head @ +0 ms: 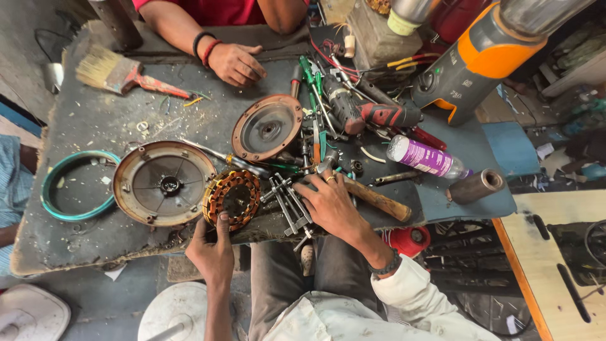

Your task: The person disassembles a motor rotor assembly on a workbench. They use a hammer to tap the housing, a screwdriver to pry components, and pliers to remove parts, exposing the copper windings. The person then uses a caliper to measure a shaft and handles a small metal ring.

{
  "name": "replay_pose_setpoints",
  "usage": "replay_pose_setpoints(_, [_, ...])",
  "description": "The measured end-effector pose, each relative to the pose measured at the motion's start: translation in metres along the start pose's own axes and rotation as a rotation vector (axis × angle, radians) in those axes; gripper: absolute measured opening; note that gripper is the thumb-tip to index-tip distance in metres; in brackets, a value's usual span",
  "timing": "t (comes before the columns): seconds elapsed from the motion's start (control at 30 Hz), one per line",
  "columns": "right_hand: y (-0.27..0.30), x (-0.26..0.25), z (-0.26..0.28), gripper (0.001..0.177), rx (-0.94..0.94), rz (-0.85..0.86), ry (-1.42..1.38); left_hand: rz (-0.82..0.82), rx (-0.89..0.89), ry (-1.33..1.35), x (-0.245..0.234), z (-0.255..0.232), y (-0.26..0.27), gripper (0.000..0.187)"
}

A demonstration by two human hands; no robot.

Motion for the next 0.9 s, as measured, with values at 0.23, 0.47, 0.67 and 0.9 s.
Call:
replay_pose_setpoints(0.23, [0.013,-0.054,0.004,0.046,0.094,-0.103,-0.277,-0.064,0.042,0.026,0.005,-0.022,-0.014,0.028])
replay_pose_setpoints(0.47, [0.012,-0.077,0.045,0.104,-0.151,-0.182,-0.320,-0.144,0.451,-0.118,0.005,-0.095,-0.026,0.023])
replay_pose_setpoints(0.67, [-0.010,-0.058,0.054,0.131,-0.163,-0.280,-0.424,-0.002,0.752,-0.061,0.031,-0.170,-0.004,0.033])
replay_pose_setpoints(0.9, [0.013,-0.073,0.012,0.135,-0.020,-0.524,-0.641,0.373,0.982,-0.118,0.071,-0.219,0.024,0.065])
Point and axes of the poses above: each hand's wrist, its own y-axis away from the middle knuckle, its own x-axis out of the palm, z = x × y, the point moved 6 cm from there along -y, towards the middle knuckle, and after that the axes turned 2 degrees about x, right-handed, at the moved point
